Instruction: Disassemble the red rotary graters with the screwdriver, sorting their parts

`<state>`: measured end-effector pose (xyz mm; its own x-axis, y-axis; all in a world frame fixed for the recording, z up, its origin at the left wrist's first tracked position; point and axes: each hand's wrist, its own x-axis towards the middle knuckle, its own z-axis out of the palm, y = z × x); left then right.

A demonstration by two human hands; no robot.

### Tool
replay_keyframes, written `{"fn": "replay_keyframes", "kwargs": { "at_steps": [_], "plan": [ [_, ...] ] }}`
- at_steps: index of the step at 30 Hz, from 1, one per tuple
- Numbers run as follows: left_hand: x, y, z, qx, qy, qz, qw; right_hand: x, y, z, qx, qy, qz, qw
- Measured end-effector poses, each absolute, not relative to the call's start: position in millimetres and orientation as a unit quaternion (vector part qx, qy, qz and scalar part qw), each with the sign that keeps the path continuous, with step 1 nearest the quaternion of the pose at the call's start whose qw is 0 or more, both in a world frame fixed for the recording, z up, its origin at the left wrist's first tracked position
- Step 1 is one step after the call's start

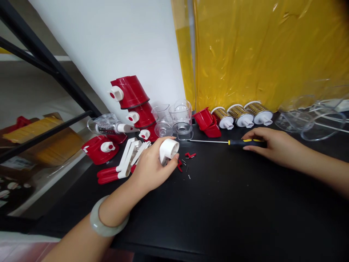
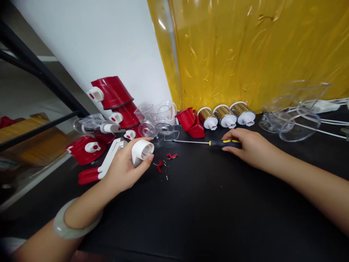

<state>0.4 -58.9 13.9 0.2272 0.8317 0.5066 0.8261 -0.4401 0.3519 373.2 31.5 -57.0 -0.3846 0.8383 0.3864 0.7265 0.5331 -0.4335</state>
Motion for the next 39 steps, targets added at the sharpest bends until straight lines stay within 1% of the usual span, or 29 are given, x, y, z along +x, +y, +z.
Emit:
{"fn": "replay_keyframes", "kwargs": {
  "at_steps": [6, 10, 11, 14, 16, 17, 19, 22, 27, 32, 39],
  "plan": [
    [1.6, -60.0, 14.4, 0.785, 0.528, 0.325, 0.005, 372.9, 29.7, -58.9, -0.456, -0.846, 0.06, 0.268],
    [-1.4, -59.7, 11.8, 0.792, 0.514, 0.329, 0.01, 352.3, 8.1, -25.2, -0.403, -0.868, -0.037, 0.286],
    [-2.2, -59.6, 11.3, 0.796, 0.509, 0.329, 0.015, 342.2, -0.3, -12.8, -0.374, -0.873, -0.051, 0.31],
    [-3.5, -59.9, 11.2, 0.8, 0.495, 0.338, 0.02, 304.5, -23.8, 21.7, -0.266, -0.905, -0.023, 0.332],
    [-3.5, -61.1, 12.1, 0.802, 0.481, 0.353, 0.016, 278.3, -32.1, 35.2, -0.206, -0.923, 0.005, 0.325],
    [-3.4, -61.9, 12.7, 0.804, 0.473, 0.36, 0.015, 266.2, -33.3, 38.1, -0.185, -0.922, 0.02, 0.34],
    [-3.5, -63.5, 13.6, 0.806, 0.46, 0.372, 0.012, 244.8, -30.8, 37.5, -0.154, -0.916, 0.028, 0.37],
    [-5.1, -64.3, 14.2, 0.803, 0.451, 0.39, 0.003, 220.4, -21.4, 29.6, -0.143, -0.9, 0.006, 0.411],
    [-9.4, -61.0, 13.5, 0.79, 0.441, 0.425, -0.016, 199.2, -11.1, 25.2, -0.13, -0.887, -0.004, 0.443],
    [-8.9, -60.8, 11.9, 0.794, 0.443, 0.415, -0.027, 196.7, -9.0, 24.5, -0.13, -0.879, 0.009, 0.458],
    [-6.9, -61.5, 10.1, 0.801, 0.434, 0.411, -0.036, 198.1, -10.8, 17.3, -0.134, -0.879, 0.028, 0.457]
  ]
}}
